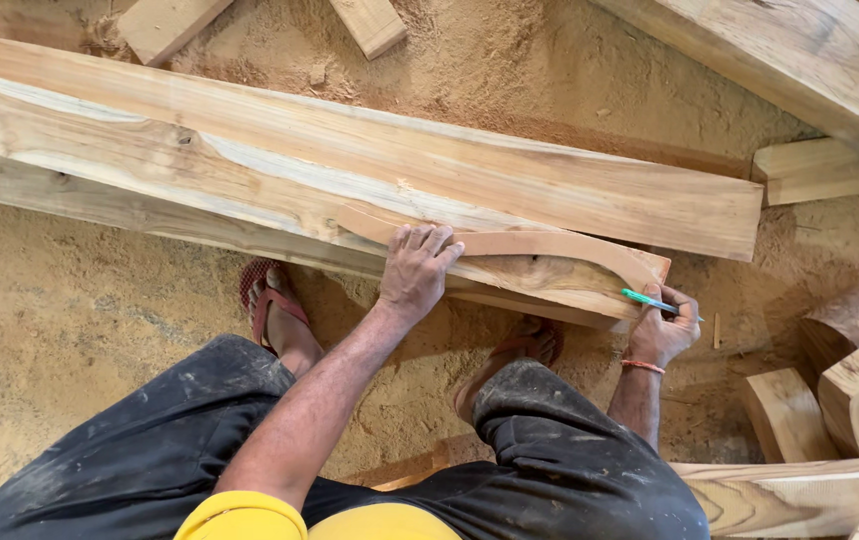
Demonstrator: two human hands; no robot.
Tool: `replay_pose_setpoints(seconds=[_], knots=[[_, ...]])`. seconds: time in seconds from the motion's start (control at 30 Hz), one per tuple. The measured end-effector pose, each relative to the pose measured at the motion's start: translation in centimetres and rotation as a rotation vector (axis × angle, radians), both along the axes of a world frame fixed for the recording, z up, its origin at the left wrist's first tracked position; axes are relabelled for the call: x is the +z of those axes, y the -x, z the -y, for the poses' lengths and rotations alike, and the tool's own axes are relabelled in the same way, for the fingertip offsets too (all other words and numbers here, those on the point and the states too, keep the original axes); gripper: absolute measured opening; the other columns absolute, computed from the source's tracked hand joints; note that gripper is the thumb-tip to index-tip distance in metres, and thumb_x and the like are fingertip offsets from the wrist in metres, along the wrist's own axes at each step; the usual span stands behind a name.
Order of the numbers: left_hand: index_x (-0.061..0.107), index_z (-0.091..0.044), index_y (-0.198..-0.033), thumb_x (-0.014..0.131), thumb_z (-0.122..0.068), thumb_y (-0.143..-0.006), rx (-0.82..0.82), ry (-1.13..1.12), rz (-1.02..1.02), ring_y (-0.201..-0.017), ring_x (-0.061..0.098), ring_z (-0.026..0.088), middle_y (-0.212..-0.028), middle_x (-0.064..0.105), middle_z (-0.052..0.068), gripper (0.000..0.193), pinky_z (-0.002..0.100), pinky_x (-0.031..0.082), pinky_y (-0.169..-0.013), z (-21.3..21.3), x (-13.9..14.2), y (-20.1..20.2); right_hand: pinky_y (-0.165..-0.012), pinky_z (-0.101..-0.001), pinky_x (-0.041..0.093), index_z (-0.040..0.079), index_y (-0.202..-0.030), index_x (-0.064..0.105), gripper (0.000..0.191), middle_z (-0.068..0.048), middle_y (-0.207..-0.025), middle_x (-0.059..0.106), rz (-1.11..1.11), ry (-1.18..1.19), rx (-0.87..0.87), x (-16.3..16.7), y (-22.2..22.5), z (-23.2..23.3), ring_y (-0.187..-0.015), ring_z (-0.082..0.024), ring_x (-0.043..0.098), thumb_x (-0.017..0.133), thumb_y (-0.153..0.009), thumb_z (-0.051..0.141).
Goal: The person sits on the ground of a woodworking workshop and holds a thin curved wooden template against a rectangular wood plank. They use a green marker to trace along the template's edge, repositioning and flipping the template to trace the curved pattern onto the plank.
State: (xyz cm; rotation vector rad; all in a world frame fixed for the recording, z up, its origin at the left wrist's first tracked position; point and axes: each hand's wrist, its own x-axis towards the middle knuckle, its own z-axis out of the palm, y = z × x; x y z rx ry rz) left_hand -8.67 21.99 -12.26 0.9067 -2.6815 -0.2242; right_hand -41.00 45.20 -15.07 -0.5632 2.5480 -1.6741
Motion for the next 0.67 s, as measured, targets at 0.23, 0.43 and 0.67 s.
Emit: replay_pose_setpoints(seconds=[0.23,0.43,0.67], knots=[[0.077,-0.018,-0.113,0.07,-0.008,-0.093,-0.006,-0.014,-0.027,-0.12,0.055,0.024,-0.127,0.065,0.005,0.023,0.047,0.04,-0.111,0.0,-0.1,0.1,-0.081,-0.0267,0.06,0.001,-0.108,0.071,0.015,-0.006,-0.1,0.073,0.058,0.056,0.024,0.1,0.1,0.3,-0.091,-0.011,0.068,0.08,-0.097,0.005],[0.077,-0.019,-0.112,0.07,-0.006,-0.091,0.001,-0.023,-0.03,-0.121,0.054,0.023,-0.127,0.063,0.003,0.025,0.048,0.039,-0.114,-0.3,0.1,0.0,-0.082,-0.0262,0.059,0.001,-0.109,0.072,0.013,-0.008,-0.103,0.072,0.111,0.106,0.037,0.1,0.2,0.3,-0.093,-0.012,0.068,0.077,-0.097,0.0],[0.076,-0.018,-0.121,0.069,-0.007,-0.105,-0.023,-0.051,-0.058,-0.133,0.052,0.021,-0.136,0.062,0.002,0.021,0.044,0.039,-0.121,-0.8,-2.8,0.2,-0.087,-0.0299,0.065,0.0,-0.114,0.066,0.021,-0.01,-0.107,0.074,0.222,0.127,0.078,-0.2,0.3,-0.1,-0.098,-0.019,0.073,0.08,-0.102,0.009]])
